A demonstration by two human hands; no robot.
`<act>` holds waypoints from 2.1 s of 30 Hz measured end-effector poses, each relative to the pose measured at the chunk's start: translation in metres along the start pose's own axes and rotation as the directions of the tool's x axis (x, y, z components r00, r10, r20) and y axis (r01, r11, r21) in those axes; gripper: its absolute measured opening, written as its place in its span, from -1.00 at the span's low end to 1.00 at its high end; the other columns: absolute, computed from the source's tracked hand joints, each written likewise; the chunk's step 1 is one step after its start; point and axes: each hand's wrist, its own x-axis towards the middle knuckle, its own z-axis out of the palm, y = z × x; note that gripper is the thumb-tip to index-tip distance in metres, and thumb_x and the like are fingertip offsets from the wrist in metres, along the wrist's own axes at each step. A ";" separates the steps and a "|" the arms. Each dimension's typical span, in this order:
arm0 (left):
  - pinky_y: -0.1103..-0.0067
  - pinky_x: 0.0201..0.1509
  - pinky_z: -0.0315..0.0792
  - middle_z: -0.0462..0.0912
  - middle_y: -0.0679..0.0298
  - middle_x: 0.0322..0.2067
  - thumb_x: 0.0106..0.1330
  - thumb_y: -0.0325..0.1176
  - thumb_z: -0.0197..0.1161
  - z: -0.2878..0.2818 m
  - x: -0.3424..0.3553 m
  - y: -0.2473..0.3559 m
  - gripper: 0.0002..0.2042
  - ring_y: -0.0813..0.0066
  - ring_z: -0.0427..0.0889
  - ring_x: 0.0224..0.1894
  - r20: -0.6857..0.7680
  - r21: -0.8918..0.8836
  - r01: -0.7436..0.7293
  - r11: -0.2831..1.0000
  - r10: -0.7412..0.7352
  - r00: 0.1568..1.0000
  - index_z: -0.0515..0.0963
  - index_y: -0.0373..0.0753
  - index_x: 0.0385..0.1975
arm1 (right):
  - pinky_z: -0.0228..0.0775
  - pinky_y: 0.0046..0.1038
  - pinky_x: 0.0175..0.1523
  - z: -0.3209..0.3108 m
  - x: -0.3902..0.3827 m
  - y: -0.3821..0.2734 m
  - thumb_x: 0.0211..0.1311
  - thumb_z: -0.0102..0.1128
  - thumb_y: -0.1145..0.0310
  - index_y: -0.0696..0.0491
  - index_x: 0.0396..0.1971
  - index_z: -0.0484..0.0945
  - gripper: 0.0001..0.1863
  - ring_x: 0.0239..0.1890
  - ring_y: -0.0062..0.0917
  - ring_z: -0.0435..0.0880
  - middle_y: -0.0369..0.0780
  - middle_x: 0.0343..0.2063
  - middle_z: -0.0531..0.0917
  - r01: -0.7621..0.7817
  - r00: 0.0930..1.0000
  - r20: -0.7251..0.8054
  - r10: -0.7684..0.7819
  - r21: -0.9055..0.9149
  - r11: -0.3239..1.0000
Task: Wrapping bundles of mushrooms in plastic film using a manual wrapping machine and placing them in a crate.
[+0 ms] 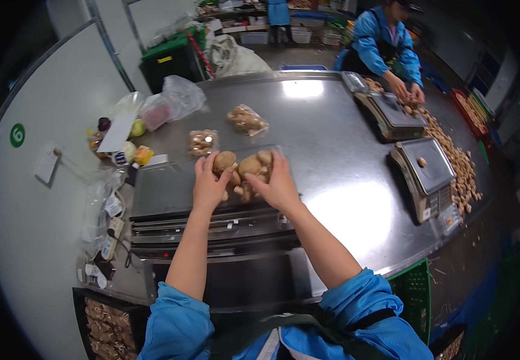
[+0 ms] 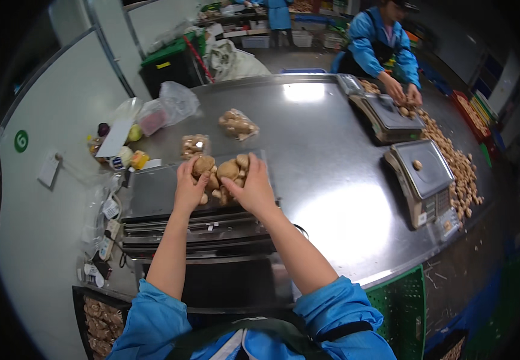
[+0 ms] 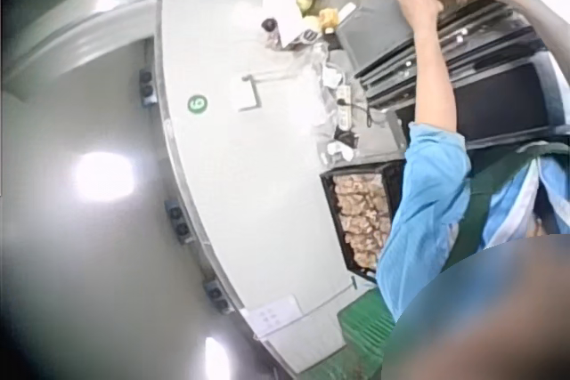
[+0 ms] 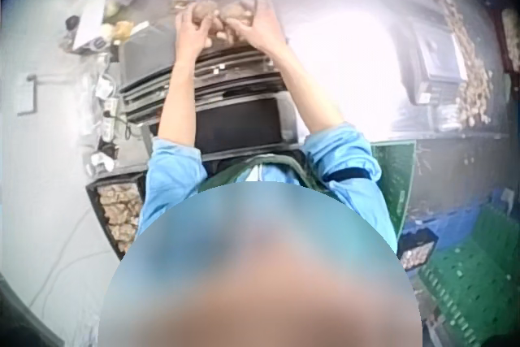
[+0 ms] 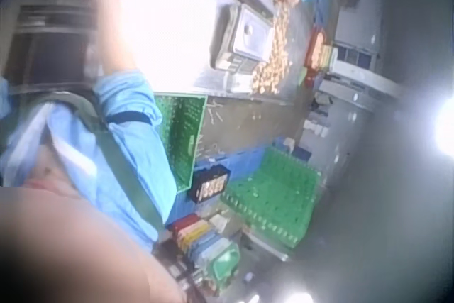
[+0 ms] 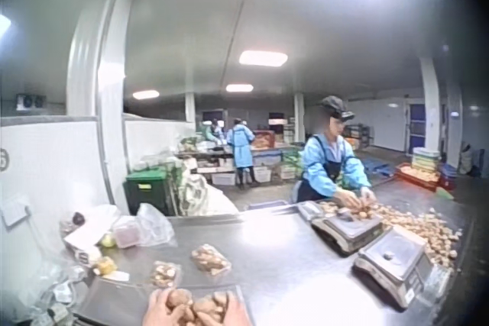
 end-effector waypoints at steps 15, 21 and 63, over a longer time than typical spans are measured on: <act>0.45 0.04 0.28 0.50 0.30 -0.14 0.04 -0.45 0.21 -0.195 -0.029 -0.130 -0.47 0.40 0.46 -0.07 0.537 0.116 -0.633 0.765 0.488 0.688 0.36 0.02 0.09 | 0.37 -0.42 -0.06 -0.059 -0.034 0.007 0.01 0.24 0.32 0.01 -0.13 0.53 -0.65 -0.16 -0.39 0.57 -0.22 -0.29 0.63 0.078 0.830 0.552 0.079 -0.256 0.963; 0.59 -0.10 0.25 0.20 0.48 -0.74 0.00 -0.37 0.14 -0.185 -0.033 -0.122 -0.62 0.58 0.37 -0.45 0.587 0.143 -0.973 0.179 0.776 0.229 0.53 0.05 -0.11 | 0.37 -0.47 -0.28 -0.056 -0.023 0.010 -0.04 0.18 0.29 -0.11 -0.22 0.59 -0.71 -0.40 -0.50 0.55 -0.33 -0.56 0.54 0.780 0.538 0.779 -0.322 -0.316 0.539; 0.64 -0.39 0.44 0.59 0.27 -0.44 0.37 -0.24 -0.06 -0.136 -0.164 -0.085 -0.68 0.60 0.54 -0.46 0.788 -0.211 0.808 0.550 -0.393 0.473 0.53 -0.39 -0.26 | 0.32 -0.54 -0.15 -0.006 -0.136 -0.024 0.38 -0.25 0.12 0.20 -0.21 0.50 -0.56 -0.33 -0.64 0.46 -0.25 -0.40 0.59 -0.633 0.560 0.678 0.476 -0.020 0.774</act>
